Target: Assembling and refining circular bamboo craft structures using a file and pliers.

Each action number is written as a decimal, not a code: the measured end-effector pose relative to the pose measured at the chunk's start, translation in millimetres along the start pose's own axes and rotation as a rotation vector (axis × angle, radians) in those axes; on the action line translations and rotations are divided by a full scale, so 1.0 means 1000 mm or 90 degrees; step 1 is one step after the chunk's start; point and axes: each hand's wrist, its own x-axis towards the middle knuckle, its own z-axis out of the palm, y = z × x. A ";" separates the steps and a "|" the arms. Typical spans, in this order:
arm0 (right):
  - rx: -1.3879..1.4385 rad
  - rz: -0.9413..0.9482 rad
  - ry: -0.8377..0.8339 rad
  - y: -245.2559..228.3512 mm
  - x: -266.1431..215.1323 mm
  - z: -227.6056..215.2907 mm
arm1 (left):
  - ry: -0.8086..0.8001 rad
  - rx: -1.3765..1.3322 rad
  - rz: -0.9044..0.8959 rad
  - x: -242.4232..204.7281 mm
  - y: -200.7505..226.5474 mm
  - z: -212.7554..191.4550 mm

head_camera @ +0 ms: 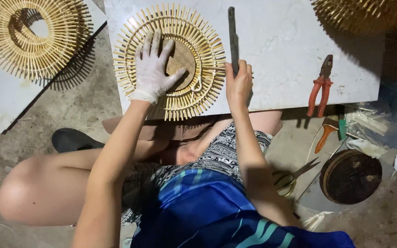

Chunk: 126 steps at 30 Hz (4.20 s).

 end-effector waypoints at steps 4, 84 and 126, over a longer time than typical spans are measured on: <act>-0.001 -0.017 0.005 0.010 0.006 0.005 | 0.007 -0.006 -0.002 0.001 0.001 -0.001; 0.146 0.056 -0.133 0.029 -0.005 -0.040 | -0.019 -0.035 -0.146 -0.009 -0.002 0.009; -0.310 -0.172 0.070 0.144 0.035 -0.104 | -0.119 -0.213 -0.225 -0.043 0.077 -0.035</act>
